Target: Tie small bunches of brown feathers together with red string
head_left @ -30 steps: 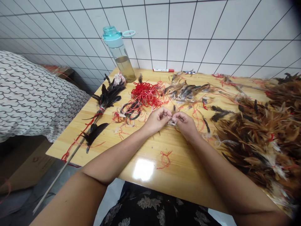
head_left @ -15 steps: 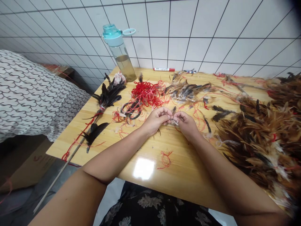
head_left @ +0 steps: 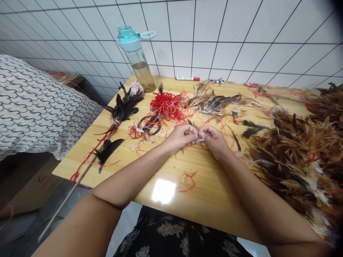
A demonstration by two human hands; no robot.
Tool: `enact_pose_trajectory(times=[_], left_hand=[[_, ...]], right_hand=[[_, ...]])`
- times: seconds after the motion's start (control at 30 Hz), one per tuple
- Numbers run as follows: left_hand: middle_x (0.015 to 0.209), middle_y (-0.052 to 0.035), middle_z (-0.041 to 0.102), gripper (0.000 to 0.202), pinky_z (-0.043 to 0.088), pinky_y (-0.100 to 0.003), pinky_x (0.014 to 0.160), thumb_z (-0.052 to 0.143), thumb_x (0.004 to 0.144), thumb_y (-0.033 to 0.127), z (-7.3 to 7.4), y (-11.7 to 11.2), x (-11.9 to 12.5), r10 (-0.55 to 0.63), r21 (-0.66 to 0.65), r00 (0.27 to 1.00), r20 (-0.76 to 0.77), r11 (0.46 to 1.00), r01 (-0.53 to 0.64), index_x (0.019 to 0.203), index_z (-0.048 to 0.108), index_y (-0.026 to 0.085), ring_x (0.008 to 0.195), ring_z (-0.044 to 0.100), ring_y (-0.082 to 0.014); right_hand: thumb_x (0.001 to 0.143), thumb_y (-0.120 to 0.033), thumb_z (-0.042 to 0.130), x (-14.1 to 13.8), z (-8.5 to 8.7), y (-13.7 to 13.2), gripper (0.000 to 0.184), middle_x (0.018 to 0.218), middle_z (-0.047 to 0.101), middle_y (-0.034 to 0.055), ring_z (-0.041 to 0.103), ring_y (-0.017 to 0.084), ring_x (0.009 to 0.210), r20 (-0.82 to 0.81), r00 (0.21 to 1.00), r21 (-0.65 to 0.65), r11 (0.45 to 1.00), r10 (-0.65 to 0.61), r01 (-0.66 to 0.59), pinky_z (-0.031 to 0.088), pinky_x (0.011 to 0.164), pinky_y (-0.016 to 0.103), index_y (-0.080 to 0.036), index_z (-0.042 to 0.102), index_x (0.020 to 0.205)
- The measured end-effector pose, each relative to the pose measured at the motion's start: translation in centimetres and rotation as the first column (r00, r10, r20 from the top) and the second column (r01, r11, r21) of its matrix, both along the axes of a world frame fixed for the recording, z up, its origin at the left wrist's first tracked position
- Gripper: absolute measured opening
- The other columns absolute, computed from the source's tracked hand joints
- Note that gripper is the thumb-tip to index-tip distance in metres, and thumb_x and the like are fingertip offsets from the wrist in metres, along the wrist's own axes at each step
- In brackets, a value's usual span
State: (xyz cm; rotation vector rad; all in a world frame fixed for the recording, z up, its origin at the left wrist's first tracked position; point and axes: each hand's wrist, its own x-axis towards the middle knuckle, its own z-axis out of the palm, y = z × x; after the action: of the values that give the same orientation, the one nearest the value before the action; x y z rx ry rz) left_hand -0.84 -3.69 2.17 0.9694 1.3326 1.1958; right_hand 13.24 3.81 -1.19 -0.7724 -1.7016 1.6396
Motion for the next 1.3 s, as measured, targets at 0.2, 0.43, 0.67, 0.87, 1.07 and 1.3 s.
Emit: enact_pose_trajectory(times=[0.2,0.43,0.67,0.87,1.07,1.3], left_hand=[[0.064,0.0018,0.058,0.014,0.038,-0.019,0.054,0.066,0.069,0.019,-0.8,-0.1,0.2,-0.077,-0.033,0.986,-0.146,0.997,0.073,0.076,0.055,0.013,0.055,0.05,-0.0057],[0.062,0.0046,0.05,0.019,0.032,-0.019,0.052,0.066,0.07,0.027,-1.8,0.1,-0.1,-0.054,0.031,0.939,-0.338,0.997,0.069,0.069,0.051,0.015,0.056,0.043,-0.006],[0.06,0.0049,0.049,0.019,0.032,-0.018,0.051,0.064,0.074,0.027,-1.5,0.1,-0.3,-0.102,0.058,0.933,-0.345,0.99,0.13,0.069,0.05,0.015,0.054,0.043,-0.0053],[0.065,0.0015,0.058,0.016,0.042,-0.017,0.056,0.065,0.077,0.024,-1.0,0.1,-0.8,-0.216,0.044,0.967,-0.132,0.974,0.224,0.077,0.052,0.014,0.056,0.054,-0.0053],[0.064,0.0012,0.059,0.017,0.043,-0.018,0.055,0.066,0.078,0.023,-1.3,0.2,-1.2,-0.215,0.077,0.969,-0.124,0.971,0.226,0.077,0.053,0.013,0.056,0.054,-0.0055],[0.065,0.0003,0.061,0.018,0.042,-0.018,0.056,0.067,0.078,0.025,-1.5,0.2,-1.6,-0.208,0.098,0.965,-0.16,0.969,0.225,0.079,0.055,0.013,0.058,0.055,-0.0061]], right_hand=[[0.075,-0.032,0.056,-0.1,-0.2,-0.2,0.012,0.065,0.053,-0.0029,0.047,0.01,0.06,0.034,0.999,0.048,0.998,0.033,-0.035,0.039,0.058,0.024,-0.02,0.053,0.074],[0.076,-0.027,0.054,-0.2,-0.3,-0.5,0.007,0.068,0.053,-0.0013,0.048,0.013,0.065,0.107,0.994,0.165,0.986,0.011,-0.029,0.04,0.06,0.026,-0.02,0.055,0.075],[0.077,-0.037,0.061,-0.3,0.4,-1.0,0.017,0.066,0.054,-0.0027,0.049,0.012,0.06,0.024,1.0,0.004,1.0,0.02,-0.02,0.041,0.058,0.025,-0.022,0.053,0.078],[0.072,-0.046,0.071,-0.1,0.4,-0.3,0.029,0.066,0.058,-0.002,0.053,0.012,0.061,-0.049,0.999,-0.05,0.999,-0.019,0.016,0.045,0.06,0.026,-0.021,0.057,0.079],[0.069,-0.044,0.073,0.3,0.2,0.5,0.031,0.071,0.062,-0.0002,0.055,0.013,0.063,0.014,0.999,-0.025,0.999,0.035,-0.034,0.046,0.061,0.028,-0.02,0.063,0.085],[0.071,-0.031,0.069,1.1,0.0,1.6,0.018,0.073,0.059,0.0002,0.05,0.013,0.065,0.152,0.988,0.218,0.976,-0.005,-0.029,0.043,0.062,0.027,-0.02,0.07,0.085]])
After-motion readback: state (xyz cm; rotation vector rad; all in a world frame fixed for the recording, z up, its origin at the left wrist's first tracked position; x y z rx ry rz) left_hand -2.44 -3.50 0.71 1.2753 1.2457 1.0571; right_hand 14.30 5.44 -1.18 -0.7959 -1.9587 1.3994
